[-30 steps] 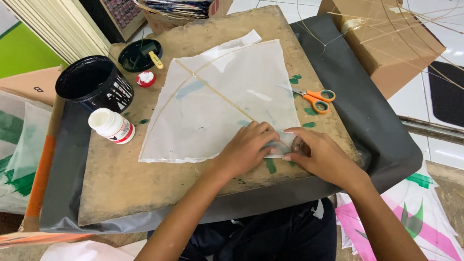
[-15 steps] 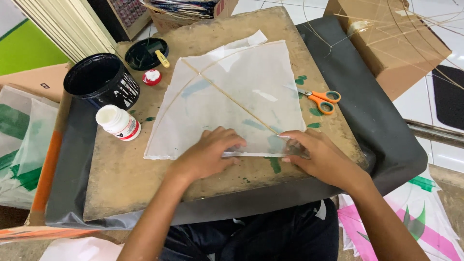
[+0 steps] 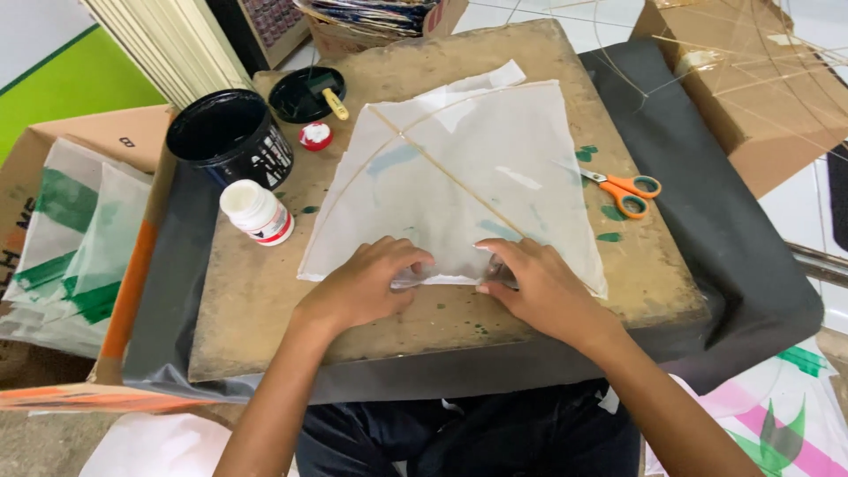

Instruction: The person is applying glue to the edges of a kite frame and folding the paper over to secure it.

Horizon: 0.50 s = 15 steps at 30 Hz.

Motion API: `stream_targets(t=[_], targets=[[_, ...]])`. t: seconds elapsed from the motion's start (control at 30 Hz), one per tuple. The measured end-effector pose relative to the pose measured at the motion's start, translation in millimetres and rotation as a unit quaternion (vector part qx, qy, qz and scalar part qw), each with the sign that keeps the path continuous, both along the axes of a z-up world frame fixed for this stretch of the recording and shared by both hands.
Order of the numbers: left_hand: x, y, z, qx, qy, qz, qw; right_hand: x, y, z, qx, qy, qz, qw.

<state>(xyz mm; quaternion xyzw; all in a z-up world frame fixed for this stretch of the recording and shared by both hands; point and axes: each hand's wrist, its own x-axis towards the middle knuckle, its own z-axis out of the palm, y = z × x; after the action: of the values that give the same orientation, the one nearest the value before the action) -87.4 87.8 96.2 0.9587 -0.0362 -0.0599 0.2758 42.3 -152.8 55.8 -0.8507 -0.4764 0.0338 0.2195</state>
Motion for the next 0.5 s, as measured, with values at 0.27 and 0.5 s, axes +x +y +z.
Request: stream_targets(t=[0.27,0.5], targets=[[-17,20,-14,0.045,-0.041,0.013,0.998,0,3,5,0.010,0.000,-0.010,1.000],[-12,15,-33,0.036,-0.147,-0.028,0.988,7,-15,11,0.004,-0.007,-0.054,0.998]])
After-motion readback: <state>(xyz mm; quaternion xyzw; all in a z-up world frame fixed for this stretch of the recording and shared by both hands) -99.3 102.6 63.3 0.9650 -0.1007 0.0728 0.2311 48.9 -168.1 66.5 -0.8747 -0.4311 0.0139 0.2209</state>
